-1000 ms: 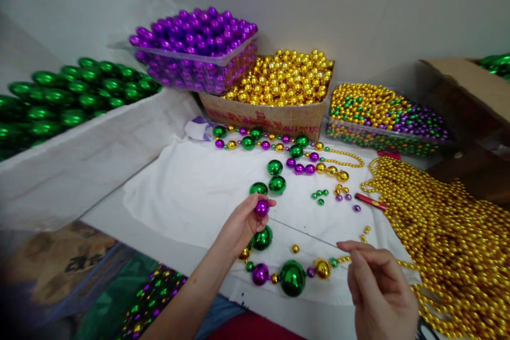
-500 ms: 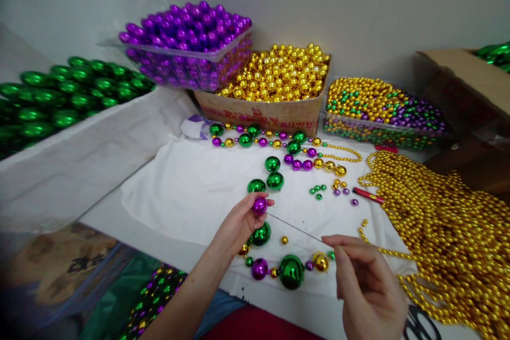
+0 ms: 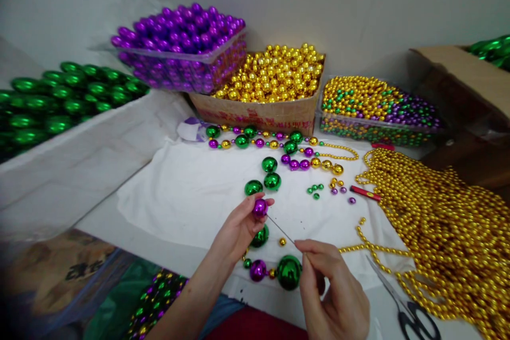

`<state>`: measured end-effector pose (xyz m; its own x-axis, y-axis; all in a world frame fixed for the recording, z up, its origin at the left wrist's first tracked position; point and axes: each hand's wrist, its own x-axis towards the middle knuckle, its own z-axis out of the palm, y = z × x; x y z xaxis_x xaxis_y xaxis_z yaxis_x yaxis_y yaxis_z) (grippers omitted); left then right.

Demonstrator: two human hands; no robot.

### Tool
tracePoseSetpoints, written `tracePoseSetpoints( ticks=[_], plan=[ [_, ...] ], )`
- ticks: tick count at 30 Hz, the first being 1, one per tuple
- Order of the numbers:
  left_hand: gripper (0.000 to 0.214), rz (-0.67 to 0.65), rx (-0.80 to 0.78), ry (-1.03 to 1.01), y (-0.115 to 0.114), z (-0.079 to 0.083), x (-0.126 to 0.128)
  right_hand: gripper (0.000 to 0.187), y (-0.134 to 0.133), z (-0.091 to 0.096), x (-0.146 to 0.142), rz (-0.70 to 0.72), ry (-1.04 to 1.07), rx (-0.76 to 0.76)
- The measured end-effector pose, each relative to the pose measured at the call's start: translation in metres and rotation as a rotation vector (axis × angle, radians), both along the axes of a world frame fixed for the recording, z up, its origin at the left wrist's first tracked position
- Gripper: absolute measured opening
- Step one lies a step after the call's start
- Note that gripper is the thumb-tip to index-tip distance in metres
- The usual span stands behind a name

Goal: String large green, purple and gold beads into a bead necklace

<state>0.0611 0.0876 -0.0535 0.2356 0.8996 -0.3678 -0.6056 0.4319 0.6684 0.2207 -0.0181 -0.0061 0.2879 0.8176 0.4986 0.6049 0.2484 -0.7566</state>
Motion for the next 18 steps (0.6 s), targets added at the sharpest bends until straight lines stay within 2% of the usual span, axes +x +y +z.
tracePoseSetpoints(
  ticks=[3,7,12,18],
  plan=[
    [0.028,0.013,-0.054,-0.079,-0.001,0.003,0.001,0.017,0.001,0.001,-0.001,0.067,-0.042,0.073],
    [0.02,0.006,-0.138,-0.169,-0.001,0.004,0.003,0.018,0.001,0.002,0.001,0.043,0.028,0.103],
    [0.014,0.013,-0.169,-0.197,-0.001,0.007,0.003,0.024,0.0,0.001,0.011,0.197,-0.235,0.101],
    [0.016,0.0,-0.21,-0.242,-0.003,0.006,0.003,0.032,-0.002,-0.004,0.009,0.242,-0.283,0.1]
  ],
)
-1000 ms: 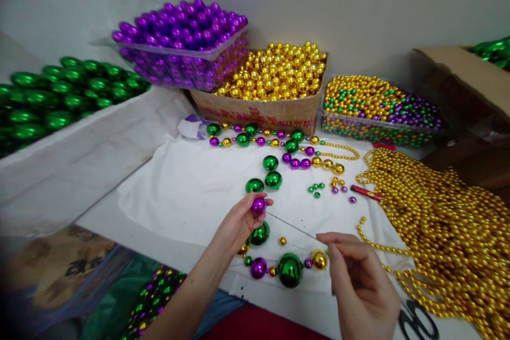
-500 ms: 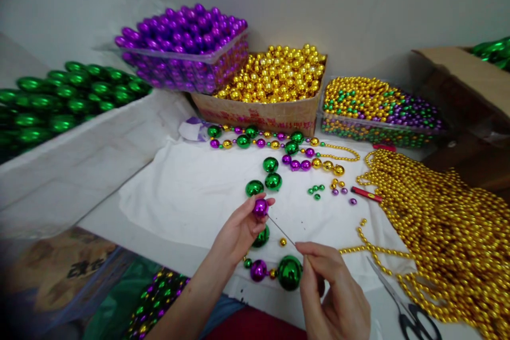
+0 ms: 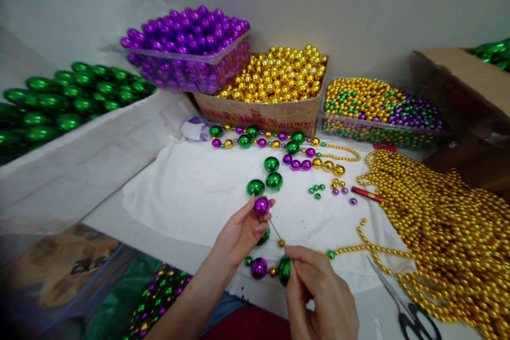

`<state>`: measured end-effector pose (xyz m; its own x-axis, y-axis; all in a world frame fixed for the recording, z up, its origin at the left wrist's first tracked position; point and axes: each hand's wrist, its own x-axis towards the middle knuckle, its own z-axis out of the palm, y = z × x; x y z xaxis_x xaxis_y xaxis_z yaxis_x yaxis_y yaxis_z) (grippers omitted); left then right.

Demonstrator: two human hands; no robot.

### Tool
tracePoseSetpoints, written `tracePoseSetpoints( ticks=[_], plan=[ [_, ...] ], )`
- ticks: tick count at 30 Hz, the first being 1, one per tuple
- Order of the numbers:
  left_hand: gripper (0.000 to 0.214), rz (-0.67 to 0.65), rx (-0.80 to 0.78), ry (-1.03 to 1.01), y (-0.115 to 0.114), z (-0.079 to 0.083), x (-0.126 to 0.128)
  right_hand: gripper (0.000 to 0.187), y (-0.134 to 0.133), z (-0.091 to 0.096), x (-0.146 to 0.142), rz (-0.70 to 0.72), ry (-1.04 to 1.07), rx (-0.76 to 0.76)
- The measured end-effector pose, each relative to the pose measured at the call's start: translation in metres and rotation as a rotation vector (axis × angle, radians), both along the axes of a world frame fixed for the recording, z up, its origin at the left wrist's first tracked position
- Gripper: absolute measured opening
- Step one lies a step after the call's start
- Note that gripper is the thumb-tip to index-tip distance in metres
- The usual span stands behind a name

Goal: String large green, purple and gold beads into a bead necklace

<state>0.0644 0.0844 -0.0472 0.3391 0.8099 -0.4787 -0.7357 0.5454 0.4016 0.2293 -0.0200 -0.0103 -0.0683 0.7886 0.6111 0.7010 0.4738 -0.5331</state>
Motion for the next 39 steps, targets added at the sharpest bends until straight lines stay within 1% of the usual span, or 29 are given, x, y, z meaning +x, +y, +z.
tracePoseSetpoints(
  ticks=[4,7,10,14,17,19,22,28,32,36,39],
  plan=[
    [0.019,0.002,-0.022,0.014,0.001,0.0,0.001,0.031,0.0,0.002,-0.005,0.007,-0.01,0.009],
    [0.019,-0.002,-0.044,0.042,0.002,0.001,0.002,0.027,0.003,0.01,-0.009,0.022,-0.043,-0.009],
    [0.017,-0.006,-0.062,0.07,0.003,0.002,0.002,0.021,0.007,0.019,-0.013,0.035,-0.018,-0.017],
    [0.019,-0.017,-0.071,0.094,0.004,-0.001,0.002,0.016,0.016,0.029,-0.02,0.007,0.038,0.022],
    [0.024,-0.034,-0.061,0.091,0.006,-0.006,0.002,0.014,0.022,0.032,-0.025,-0.03,0.038,0.017],
    [0.026,-0.044,-0.06,0.081,0.007,-0.009,0.003,0.015,0.026,0.033,-0.026,-0.048,0.04,0.004],
    [0.026,-0.043,-0.072,0.083,0.007,-0.011,0.003,0.015,0.03,0.031,-0.027,-0.032,0.048,-0.003],
    [0.024,-0.033,-0.056,0.115,0.005,-0.01,0.003,0.014,0.032,0.029,-0.028,-0.026,0.031,0.002],
    [0.024,-0.019,-0.055,0.118,0.005,-0.01,0.002,0.014,0.033,0.027,-0.028,0.002,0.018,0.003],
    [0.02,-0.017,-0.064,0.117,0.005,-0.006,0.002,0.013,0.035,0.021,-0.032,0.006,0.006,0.007],
    [0.017,-0.02,-0.058,0.106,0.004,-0.001,0.001,0.015,0.039,0.012,-0.037,0.027,0.031,0.02]
  ],
)
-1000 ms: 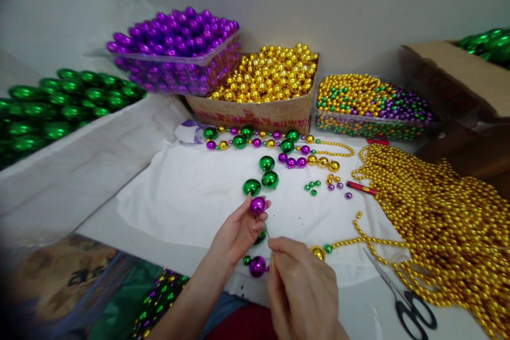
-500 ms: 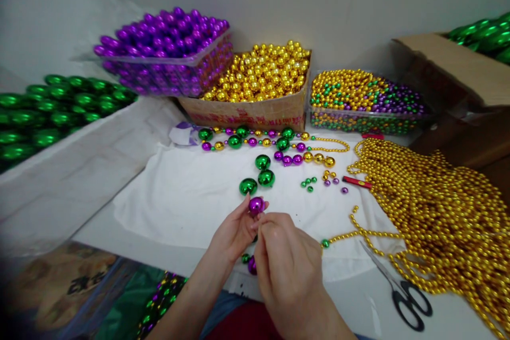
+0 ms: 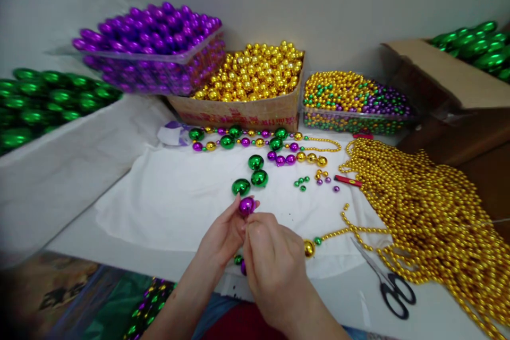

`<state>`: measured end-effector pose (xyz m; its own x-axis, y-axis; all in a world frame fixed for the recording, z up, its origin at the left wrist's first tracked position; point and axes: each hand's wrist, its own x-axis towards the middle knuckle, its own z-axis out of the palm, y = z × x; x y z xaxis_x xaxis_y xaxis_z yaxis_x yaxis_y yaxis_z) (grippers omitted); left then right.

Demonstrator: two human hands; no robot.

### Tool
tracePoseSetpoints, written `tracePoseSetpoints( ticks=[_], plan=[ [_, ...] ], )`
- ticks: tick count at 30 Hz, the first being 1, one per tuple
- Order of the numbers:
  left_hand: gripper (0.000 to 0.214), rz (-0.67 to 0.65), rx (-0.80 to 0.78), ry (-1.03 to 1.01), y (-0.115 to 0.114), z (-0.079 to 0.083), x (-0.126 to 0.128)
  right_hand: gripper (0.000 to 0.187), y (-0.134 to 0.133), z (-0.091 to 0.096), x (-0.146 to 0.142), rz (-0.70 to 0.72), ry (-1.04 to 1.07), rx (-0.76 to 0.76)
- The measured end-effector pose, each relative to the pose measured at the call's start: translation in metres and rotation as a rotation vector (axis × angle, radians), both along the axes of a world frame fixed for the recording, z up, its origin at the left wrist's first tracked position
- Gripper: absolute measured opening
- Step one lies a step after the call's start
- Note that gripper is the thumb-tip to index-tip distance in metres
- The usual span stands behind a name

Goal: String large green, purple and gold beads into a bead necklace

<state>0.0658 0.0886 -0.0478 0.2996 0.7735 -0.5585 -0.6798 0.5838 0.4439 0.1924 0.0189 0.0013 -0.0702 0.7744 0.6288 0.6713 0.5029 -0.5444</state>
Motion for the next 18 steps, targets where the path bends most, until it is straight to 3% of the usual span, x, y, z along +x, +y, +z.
tracePoseSetpoints(
  ticks=[4,8,10,14,18],
  plan=[
    [0.019,0.026,0.111,0.076,-0.008,0.009,0.004,0.017,0.007,-0.025,0.005,-0.031,0.198,-0.134],
    [0.02,-0.011,0.375,0.461,-0.023,0.014,0.015,0.018,0.004,-0.051,0.025,-0.134,0.523,-0.426],
    [0.021,-0.066,0.503,0.605,-0.027,0.015,0.021,0.022,0.002,-0.06,0.034,-0.093,0.616,-0.55],
    [0.022,-0.097,0.727,0.682,-0.023,0.017,0.025,0.025,0.003,-0.068,0.044,-0.004,0.722,-0.704],
    [0.024,-0.111,0.717,0.727,-0.017,0.021,0.02,0.032,0.005,-0.067,0.045,0.039,0.816,-0.762]
  ],
)
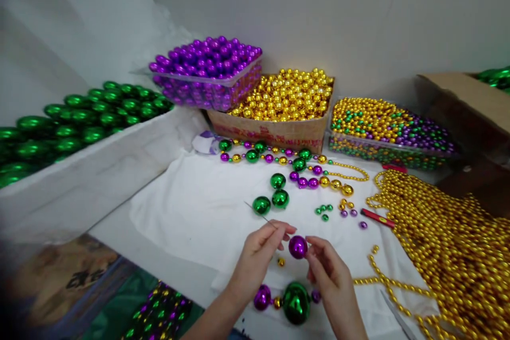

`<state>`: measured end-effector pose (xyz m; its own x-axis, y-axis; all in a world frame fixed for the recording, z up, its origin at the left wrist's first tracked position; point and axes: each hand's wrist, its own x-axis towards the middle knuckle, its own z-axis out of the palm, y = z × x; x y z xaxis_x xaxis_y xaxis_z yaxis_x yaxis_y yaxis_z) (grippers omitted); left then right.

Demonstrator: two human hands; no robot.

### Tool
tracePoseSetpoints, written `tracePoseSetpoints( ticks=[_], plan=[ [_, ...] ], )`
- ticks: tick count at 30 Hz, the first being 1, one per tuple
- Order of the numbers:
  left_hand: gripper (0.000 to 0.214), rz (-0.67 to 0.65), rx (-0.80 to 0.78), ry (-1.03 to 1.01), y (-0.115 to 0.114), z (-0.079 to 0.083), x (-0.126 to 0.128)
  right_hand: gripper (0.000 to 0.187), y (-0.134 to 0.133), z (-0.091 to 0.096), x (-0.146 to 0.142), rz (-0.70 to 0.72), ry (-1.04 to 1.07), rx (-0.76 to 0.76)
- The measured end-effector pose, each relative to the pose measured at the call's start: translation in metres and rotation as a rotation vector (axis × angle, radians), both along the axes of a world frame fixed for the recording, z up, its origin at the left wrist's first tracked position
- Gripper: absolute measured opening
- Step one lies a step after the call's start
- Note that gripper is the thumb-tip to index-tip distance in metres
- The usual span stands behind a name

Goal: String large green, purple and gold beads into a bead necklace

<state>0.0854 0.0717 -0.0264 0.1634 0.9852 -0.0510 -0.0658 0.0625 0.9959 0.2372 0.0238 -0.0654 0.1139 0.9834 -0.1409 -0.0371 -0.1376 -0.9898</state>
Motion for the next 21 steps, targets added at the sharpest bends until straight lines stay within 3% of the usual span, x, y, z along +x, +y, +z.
tracePoseSetpoints(
  ticks=[3,7,11,16,21],
  plan=[
    [0.026,0.022,-0.057,-0.027,0.004,0.001,-0.005,0.034,-0.001,0.001,0.001,0.03,-0.048,0.055],
    [0.025,0.001,-0.052,-0.049,0.005,0.003,-0.007,0.043,-0.004,0.003,0.001,0.095,-0.273,0.149],
    [0.027,-0.088,-0.037,-0.066,0.001,0.002,-0.004,0.034,-0.004,0.003,-0.005,0.13,-0.433,0.224],
    [0.029,-0.085,-0.022,-0.056,-0.001,-0.004,-0.001,0.021,0.003,-0.008,-0.009,0.022,-0.478,0.239],
    [0.029,-0.042,-0.119,-0.13,0.003,-0.012,-0.002,0.018,0.002,-0.01,0.001,-0.116,-0.542,0.182]
  ],
)
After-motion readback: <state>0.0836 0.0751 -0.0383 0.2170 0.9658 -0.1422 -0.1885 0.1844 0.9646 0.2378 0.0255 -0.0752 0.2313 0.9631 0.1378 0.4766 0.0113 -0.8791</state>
